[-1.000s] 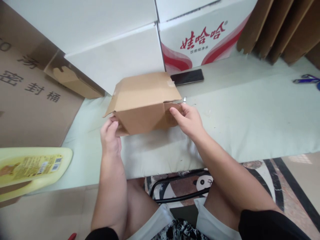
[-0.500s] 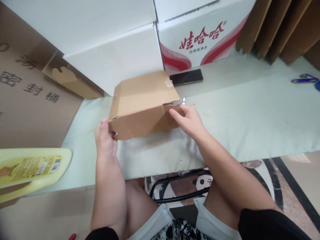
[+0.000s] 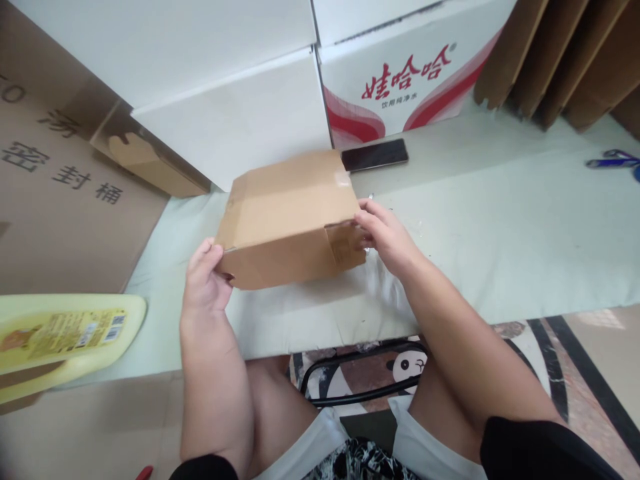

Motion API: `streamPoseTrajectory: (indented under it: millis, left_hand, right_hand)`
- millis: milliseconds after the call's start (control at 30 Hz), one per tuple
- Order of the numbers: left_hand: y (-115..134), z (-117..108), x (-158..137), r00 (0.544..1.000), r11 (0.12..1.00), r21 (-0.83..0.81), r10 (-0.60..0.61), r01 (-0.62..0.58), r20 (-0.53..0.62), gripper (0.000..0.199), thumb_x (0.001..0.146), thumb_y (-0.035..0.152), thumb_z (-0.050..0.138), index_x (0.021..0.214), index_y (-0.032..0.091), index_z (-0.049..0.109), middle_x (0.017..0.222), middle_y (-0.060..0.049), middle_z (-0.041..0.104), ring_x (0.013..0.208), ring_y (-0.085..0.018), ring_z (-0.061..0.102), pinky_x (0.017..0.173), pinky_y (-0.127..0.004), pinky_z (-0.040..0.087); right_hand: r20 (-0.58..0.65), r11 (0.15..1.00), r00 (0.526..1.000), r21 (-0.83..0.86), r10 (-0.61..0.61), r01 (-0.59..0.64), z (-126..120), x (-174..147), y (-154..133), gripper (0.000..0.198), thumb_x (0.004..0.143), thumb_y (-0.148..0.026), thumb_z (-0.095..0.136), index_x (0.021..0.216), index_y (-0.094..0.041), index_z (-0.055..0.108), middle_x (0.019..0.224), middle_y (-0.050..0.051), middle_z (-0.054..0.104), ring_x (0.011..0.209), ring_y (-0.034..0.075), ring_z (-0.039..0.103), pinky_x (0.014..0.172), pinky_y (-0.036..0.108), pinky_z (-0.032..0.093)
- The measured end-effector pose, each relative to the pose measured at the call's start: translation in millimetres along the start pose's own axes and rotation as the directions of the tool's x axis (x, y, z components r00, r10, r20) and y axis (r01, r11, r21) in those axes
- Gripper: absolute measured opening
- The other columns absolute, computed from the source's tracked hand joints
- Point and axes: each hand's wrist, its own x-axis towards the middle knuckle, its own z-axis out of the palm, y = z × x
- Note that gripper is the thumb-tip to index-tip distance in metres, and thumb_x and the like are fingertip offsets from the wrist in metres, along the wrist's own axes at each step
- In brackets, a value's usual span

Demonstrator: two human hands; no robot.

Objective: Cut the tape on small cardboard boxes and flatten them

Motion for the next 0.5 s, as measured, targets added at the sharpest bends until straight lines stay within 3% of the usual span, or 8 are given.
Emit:
streamPoseTrajectory:
  millis: [67,167,233,400,500]
  left_hand:
    - [2,-5,-2,0.994,0.999,0.012,-0.034,0.033,0.099,0.056,0.052,0.055,0.095,0.074,0.020,0.057,0.064,0.003,0.055,0.048,-0.008,0.047,0.041,-0.019,0.033]
    - [3,-9,-5,0.965,0.997,0.042,-0.078,0.070,0.249,0.057,0.051,0.055,0.096,0.075,0.019,0.058,0.064,0.002,0.058,0.050,-0.010,0.052,0.045,-0.020,0.038]
    - [3,-10,-7,0.955,0.997,0.036,-0.074,0.066,0.286,0.057,0.050,0.055,0.096,0.074,0.019,0.059,0.062,0.002,0.058,0.050,-0.011,0.053,0.045,-0.021,0.038]
    - [0,-13,-1,0.971,0.997,-0.066,-0.033,0.050,0.235,0.041,0.057,0.055,0.082,0.067,0.018,0.066,0.054,-0.001,0.058,0.045,-0.014,0.052,0.044,-0.025,0.040]
    - [-4,-12,6,0.999,0.998,-0.060,0.013,-0.011,0.039,0.028,0.059,0.042,0.079,0.066,0.019,0.065,0.055,0.000,0.060,0.045,-0.013,0.053,0.043,-0.023,0.038]
  right_hand:
    - [-0.006,0.997,1.000,0.070,0.016,-0.015,0,0,-2,0.039,0.073,-0.055,0.074,0.098,-0.027,0.067,0.090,0.002,0.069,0.073,0.017,0.063,0.059,0.030,0.048]
    - [0.018,0.986,0.995,0.136,0.098,-0.099,1,-2,-8,0.043,0.069,-0.051,0.078,0.103,-0.028,0.066,0.102,0.006,0.074,0.092,0.027,0.071,0.072,0.038,0.057]
    - [0.033,0.973,0.987,0.169,0.155,-0.158,1,-3,-11,0.045,0.066,-0.045,0.079,0.106,-0.028,0.066,0.107,0.008,0.076,0.099,0.031,0.072,0.077,0.042,0.059]
    - [0.086,0.940,0.981,0.284,0.173,-0.191,2,-5,-17,0.045,0.065,-0.036,0.076,0.107,-0.026,0.065,0.112,0.008,0.076,0.109,0.032,0.072,0.087,0.046,0.061]
    - [0.115,0.928,0.982,0.324,0.152,-0.182,2,-7,-20,0.050,0.063,-0.031,0.076,0.111,-0.025,0.063,0.115,0.006,0.076,0.109,0.030,0.073,0.089,0.045,0.062]
